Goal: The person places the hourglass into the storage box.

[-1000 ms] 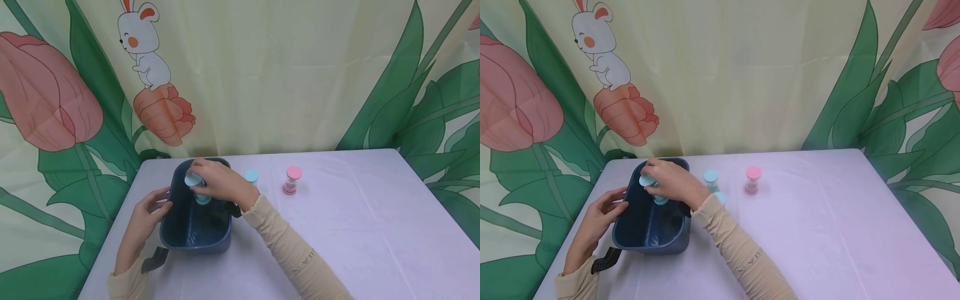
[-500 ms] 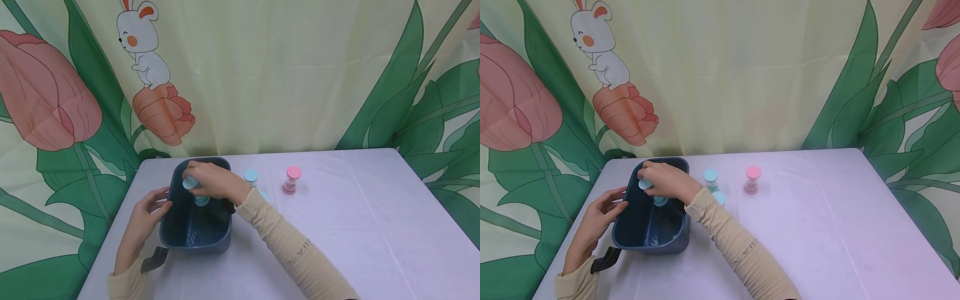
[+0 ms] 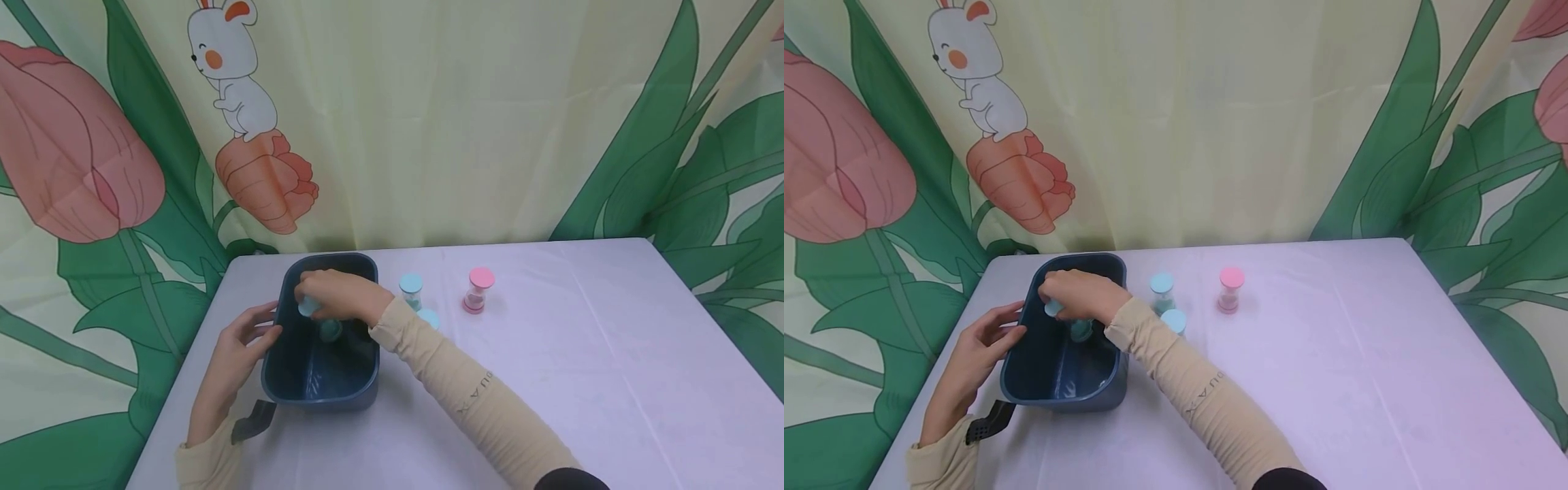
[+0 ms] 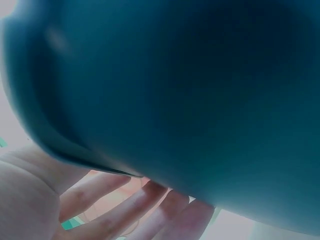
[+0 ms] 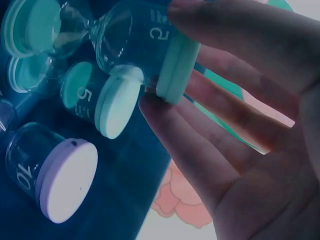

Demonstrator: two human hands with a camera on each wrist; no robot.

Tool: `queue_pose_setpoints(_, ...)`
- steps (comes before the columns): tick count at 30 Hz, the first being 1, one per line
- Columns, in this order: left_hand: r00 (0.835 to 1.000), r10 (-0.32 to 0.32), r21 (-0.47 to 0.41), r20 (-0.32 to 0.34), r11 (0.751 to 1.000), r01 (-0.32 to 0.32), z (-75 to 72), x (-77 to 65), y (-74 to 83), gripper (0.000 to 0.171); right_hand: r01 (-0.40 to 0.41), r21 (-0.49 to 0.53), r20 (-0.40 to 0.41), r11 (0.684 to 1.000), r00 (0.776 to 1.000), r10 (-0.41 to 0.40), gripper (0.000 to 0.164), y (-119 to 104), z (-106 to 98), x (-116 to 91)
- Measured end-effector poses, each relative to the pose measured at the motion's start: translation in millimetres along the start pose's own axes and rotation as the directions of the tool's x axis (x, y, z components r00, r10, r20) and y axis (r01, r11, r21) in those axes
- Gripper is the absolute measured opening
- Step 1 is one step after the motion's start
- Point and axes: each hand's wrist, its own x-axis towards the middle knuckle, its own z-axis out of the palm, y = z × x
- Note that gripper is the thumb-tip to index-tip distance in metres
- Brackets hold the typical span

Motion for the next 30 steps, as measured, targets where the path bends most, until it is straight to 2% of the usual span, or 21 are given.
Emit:
queue_pose_setpoints(14, 1.0, 0.007, -0.003, 0.013, 1.0, -0.007, -0.9, 0.2, 0.1, 0.055, -0.033, -0.007, 0.068, 0.999, 0.997, 0.033, 0.042, -1.7, 6.1, 8.9)
queue_pose_setpoints(24, 1.0, -0.004, 0.001, 0.004, 1.0, 0.004, 0.0, -0.6, 1.9, 0.054, 0.028, -0.092, 0.049, 0.995, 0.998, -0.024, 0.036, 2.0, 12.7, 14.7)
queue_pose_setpoints(30, 1.0, -0.011, 0.001, 0.005, 1.0, 0.011, 0.1, -0.8, 1.7, 0.054, 0.027, -0.095, 0.051, 0.995, 0.998, -0.022, 0.034, 1.7, 13.8, 14.6)
